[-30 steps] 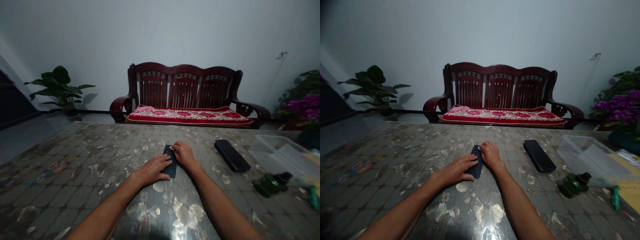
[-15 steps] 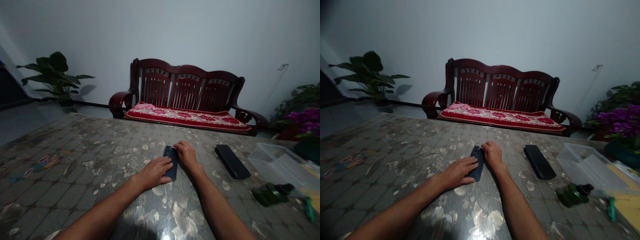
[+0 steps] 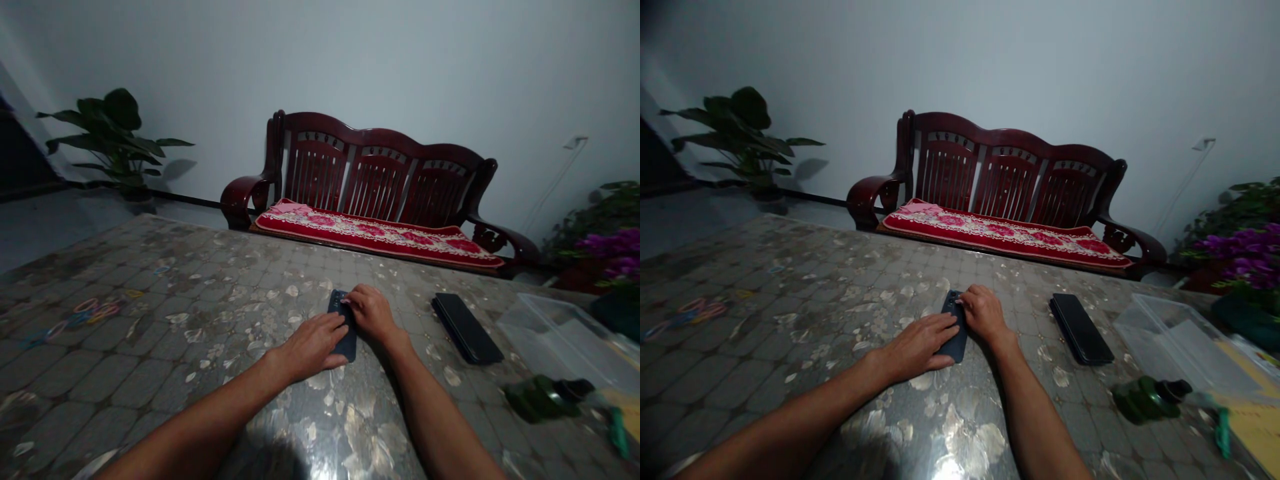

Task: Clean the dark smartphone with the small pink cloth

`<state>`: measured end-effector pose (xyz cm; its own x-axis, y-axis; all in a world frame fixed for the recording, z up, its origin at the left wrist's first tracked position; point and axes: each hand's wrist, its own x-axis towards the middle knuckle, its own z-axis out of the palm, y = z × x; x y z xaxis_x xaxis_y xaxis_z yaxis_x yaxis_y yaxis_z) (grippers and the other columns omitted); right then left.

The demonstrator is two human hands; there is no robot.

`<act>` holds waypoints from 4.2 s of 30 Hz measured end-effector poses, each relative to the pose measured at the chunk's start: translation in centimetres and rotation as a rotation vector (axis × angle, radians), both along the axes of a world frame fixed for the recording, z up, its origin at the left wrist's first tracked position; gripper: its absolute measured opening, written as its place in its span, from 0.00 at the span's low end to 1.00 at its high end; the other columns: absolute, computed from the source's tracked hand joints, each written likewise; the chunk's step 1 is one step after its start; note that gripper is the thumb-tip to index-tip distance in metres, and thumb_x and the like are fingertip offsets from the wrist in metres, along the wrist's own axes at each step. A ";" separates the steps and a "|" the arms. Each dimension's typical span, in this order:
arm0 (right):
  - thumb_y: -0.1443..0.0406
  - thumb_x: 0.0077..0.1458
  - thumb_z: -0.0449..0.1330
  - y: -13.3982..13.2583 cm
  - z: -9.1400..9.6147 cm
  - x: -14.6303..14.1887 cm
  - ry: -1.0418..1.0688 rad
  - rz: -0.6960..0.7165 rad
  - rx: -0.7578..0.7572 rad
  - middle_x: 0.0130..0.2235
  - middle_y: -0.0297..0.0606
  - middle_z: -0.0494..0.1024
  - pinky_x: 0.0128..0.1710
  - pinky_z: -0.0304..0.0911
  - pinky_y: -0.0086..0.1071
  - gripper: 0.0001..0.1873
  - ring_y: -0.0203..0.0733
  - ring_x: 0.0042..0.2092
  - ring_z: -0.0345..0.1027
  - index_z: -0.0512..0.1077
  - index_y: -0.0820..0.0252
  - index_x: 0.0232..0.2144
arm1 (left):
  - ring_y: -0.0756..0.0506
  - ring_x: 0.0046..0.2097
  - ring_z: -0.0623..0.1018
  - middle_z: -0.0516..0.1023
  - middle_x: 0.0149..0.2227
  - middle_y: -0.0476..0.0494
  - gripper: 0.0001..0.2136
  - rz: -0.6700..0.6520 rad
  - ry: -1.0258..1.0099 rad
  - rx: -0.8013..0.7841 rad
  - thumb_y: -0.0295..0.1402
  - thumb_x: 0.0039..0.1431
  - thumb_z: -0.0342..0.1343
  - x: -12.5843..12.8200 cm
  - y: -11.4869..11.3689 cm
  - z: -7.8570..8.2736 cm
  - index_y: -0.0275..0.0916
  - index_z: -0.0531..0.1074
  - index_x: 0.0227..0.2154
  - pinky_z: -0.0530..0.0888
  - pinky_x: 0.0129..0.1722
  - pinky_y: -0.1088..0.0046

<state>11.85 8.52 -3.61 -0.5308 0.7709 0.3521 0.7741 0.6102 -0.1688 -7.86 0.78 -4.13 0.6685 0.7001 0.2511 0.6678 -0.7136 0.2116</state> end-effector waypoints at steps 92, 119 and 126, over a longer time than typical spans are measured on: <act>0.68 0.62 0.58 -0.1 0.4 -1.4 -0.075 -0.100 0.010 0.34 0.37 0.77 0.38 0.51 0.32 0.10 0.41 0.38 0.67 0.80 0.54 0.36 | 0.35 0.55 0.75 0.76 0.52 0.33 0.22 0.017 -0.002 0.110 0.44 0.58 0.64 0.7 -0.1 -1.2 0.32 0.72 0.48 0.71 0.58 0.59; 0.71 0.61 0.56 0.1 -1.8 1.5 0.062 0.063 0.124 0.40 0.39 0.81 0.43 0.57 0.35 0.14 0.43 0.42 0.69 0.81 0.54 0.40 | 0.34 0.59 0.73 0.74 0.55 0.30 0.21 0.029 0.011 0.101 0.41 0.57 0.65 0.8 -0.5 -0.9 0.33 0.71 0.48 0.69 0.60 0.57; 0.73 0.59 0.55 -0.5 -2.1 2.6 0.106 0.220 0.128 0.40 0.39 0.81 0.44 0.56 0.36 0.14 0.43 0.42 0.69 0.80 0.56 0.39 | 0.34 0.61 0.72 0.74 0.57 0.30 0.23 0.027 0.018 0.093 0.41 0.58 0.65 0.6 -0.5 -1.2 0.34 0.70 0.52 0.69 0.61 0.57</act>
<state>14.47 8.00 -5.74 -0.6357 0.5868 0.5016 0.6027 0.7833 -0.1525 -7.23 0.32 -5.32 0.6544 0.6923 0.3039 0.6904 -0.7111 0.1331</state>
